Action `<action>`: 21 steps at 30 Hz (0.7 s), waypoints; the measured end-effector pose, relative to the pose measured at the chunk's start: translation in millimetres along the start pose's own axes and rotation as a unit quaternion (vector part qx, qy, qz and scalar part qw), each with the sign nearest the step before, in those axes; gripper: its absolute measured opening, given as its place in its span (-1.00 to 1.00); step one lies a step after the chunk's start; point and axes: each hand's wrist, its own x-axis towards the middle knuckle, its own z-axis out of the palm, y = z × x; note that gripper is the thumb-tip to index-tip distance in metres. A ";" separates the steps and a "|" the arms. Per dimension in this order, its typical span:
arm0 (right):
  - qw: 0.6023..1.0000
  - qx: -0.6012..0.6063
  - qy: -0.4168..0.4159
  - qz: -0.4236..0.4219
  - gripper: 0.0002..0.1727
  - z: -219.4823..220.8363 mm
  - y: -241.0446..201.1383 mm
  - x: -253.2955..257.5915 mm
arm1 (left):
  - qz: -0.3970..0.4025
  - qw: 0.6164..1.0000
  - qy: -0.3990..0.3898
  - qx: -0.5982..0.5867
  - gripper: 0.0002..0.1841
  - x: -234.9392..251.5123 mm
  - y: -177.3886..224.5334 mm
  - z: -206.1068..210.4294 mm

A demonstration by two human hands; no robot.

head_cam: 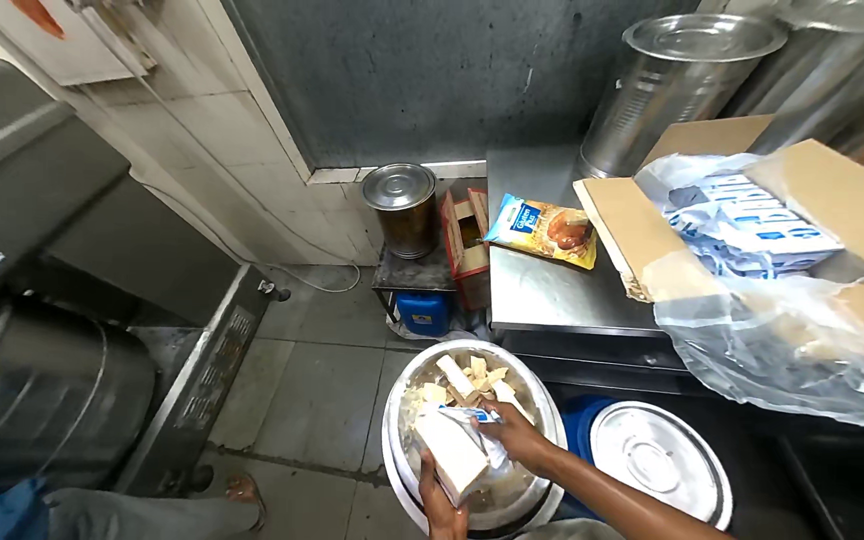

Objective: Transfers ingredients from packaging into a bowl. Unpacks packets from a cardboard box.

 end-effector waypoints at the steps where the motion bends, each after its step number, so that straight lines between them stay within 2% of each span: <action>1: 0.999 0.046 -0.001 0.000 -0.75 1.1 -4.3 -6.2 | -0.006 0.999 -0.022 -0.024 -0.37 -0.6 3.9 0.5; 3: 0.995 0.097 0.009 -0.011 -0.81 3.1 -11.7 -15.7 | -0.029 0.999 -0.036 0.000 -0.11 -0.5 13.6 3.8; 4: 0.994 0.105 0.017 -0.020 -0.81 3.6 -13.9 -18.1 | -0.043 0.998 -0.030 0.040 -0.10 0.3 17.2 6.9; 7: 0.997 0.057 0.033 -0.050 -0.79 2.8 -10.4 -11.6 | -0.088 0.993 -0.023 0.080 -0.20 12.5 13.5 8.5; 12: 0.997 -0.040 0.047 -0.041 -0.74 -2.7 9.8 6.7 | -0.123 0.988 0.015 0.092 -0.39 30.7 -13.1 0.2; 16: 0.996 -0.004 0.085 0.028 -0.69 -4.9 4.7 0.7 | -0.130 0.985 0.019 0.115 -0.38 34.5 -17.4 -7.2; 21: 0.982 0.040 0.178 0.048 -0.82 -8.0 7.7 0.4 | -0.117 0.988 0.007 0.100 -0.58 35.5 -14.3 -9.8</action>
